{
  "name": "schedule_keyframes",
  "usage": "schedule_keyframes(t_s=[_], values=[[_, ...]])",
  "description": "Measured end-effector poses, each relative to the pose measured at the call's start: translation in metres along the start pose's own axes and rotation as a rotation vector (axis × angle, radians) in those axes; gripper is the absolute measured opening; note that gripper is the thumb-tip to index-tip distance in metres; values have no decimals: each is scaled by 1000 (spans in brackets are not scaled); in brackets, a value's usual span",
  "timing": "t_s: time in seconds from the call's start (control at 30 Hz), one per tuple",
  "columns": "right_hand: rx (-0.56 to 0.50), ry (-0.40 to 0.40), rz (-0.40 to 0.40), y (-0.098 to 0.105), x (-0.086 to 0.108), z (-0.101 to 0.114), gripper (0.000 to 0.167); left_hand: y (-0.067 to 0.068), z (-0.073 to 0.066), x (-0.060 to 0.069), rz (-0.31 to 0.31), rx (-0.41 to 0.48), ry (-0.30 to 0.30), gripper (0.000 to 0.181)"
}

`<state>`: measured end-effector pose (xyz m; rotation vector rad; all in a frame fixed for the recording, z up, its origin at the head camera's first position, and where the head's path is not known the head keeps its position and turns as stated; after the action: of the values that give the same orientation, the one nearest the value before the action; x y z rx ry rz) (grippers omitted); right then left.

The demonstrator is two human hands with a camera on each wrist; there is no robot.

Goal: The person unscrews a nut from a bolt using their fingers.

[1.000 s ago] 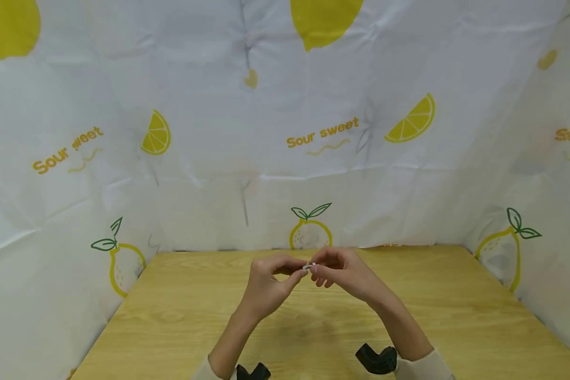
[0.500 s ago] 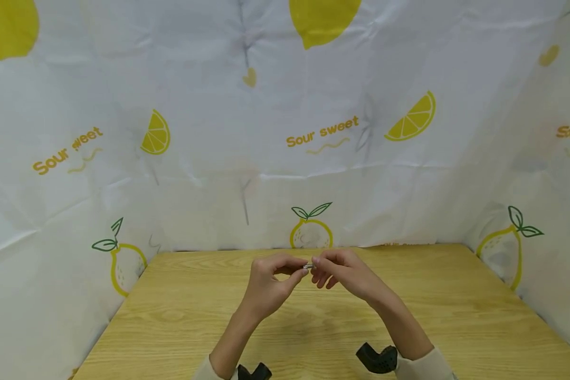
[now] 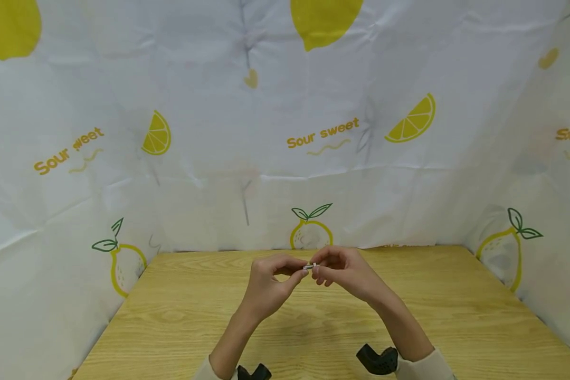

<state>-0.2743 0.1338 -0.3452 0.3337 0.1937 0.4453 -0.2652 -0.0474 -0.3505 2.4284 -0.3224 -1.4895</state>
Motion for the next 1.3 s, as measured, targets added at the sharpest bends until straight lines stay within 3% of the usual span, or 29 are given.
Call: schedule_keyframes(t_s=[0.27, 0.47, 0.6, 1.3], values=[[30, 2, -7, 0, -2, 0, 24, 1, 0, 0, -1, -5, -6, 7], [83, -61, 8, -3, -4, -2, 28, 1, 0, 1, -6, -8, -23, 7], [102, -54, 22, -3, -5, -3, 32, 1, 0, 1, -10, -6, -23, 7], [71, -44, 2, -3, -3, -3, 25, 0, 0, 1, -9, -13, -27, 7]])
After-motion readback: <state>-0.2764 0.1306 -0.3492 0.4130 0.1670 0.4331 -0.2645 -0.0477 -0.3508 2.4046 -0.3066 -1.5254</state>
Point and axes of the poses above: each hand's wrist, its own x-axis away from the middle knuckle, its own y-axis out of the back of the hand, z = x × y, the point moved 5 cm from there along -x, towards the middle knuckle, and after that the axes turned 11 degrees about -y, right-handed, at the moved point
